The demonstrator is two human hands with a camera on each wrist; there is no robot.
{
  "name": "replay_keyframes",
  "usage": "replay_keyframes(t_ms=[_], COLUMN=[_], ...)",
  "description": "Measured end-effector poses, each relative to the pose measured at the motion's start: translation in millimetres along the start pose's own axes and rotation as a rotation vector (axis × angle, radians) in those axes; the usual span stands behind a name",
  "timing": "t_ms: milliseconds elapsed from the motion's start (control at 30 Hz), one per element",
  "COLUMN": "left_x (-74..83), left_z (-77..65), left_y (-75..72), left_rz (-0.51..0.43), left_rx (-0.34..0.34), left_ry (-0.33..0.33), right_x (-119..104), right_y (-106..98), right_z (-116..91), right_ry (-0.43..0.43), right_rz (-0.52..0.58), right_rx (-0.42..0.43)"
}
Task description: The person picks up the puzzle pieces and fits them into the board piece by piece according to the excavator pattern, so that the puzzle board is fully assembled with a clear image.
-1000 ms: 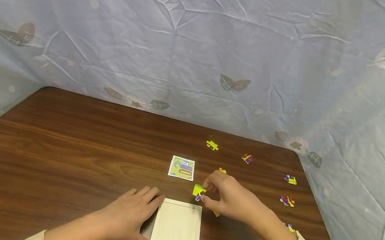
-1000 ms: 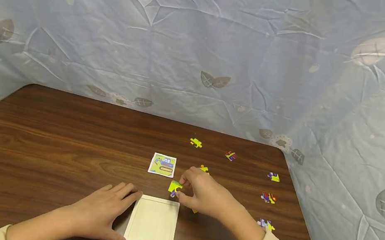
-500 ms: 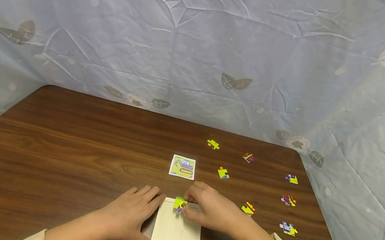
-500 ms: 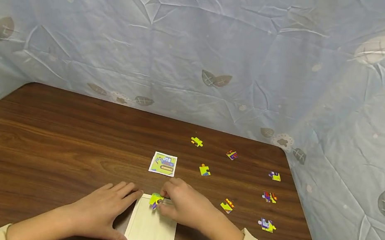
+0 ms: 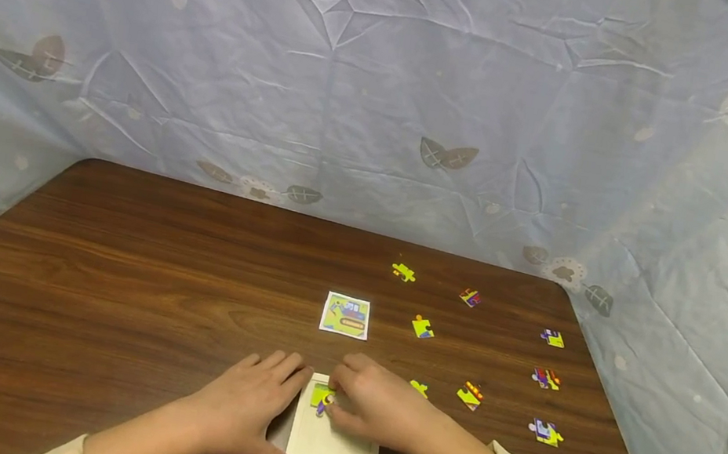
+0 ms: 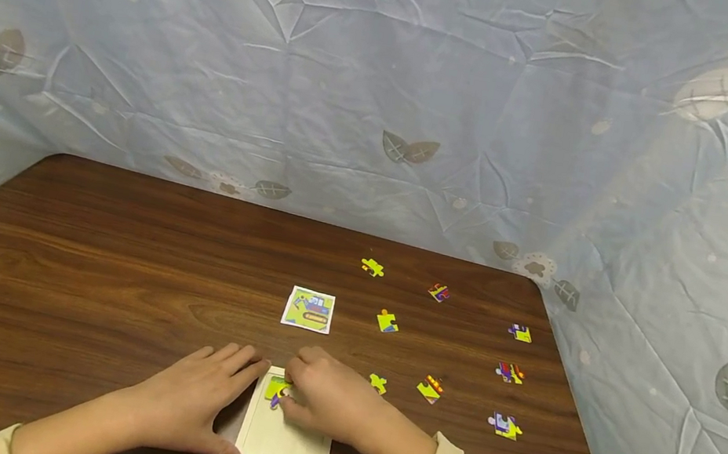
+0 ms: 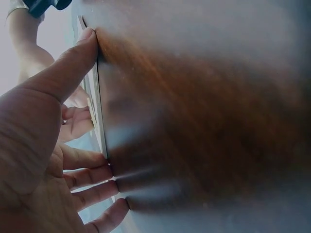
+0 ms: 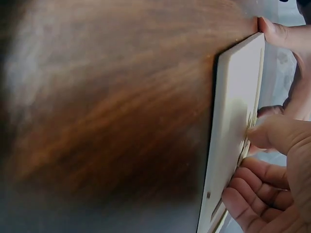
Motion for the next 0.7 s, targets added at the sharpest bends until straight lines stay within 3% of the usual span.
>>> replay_keyframes(t_ms=[367, 700], left_x=[2.5, 2.6], left_z=[-0.2, -0.3], left_y=[-0.9, -0.6], left_rz=[-0.008, -0.009], left_rx=[0.003, 0.015], left_ry=[0.013, 0.015], right_x=[-10, -13], right_y=[2, 1], right_z=[2, 3], right_ry=[-0.027, 0.016], right_rz=[-0.105, -0.088], right_rx=[0.044, 0.019])
Point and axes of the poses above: each hand's wrist, its own z-axis towards the middle knuckle, its own y-axis out of the palm, x = y × z, the point moved 5 cm from there along z, towards the middle knuckle, and after that the axes turned 6 degrees about -z, right-handed, at the moved point
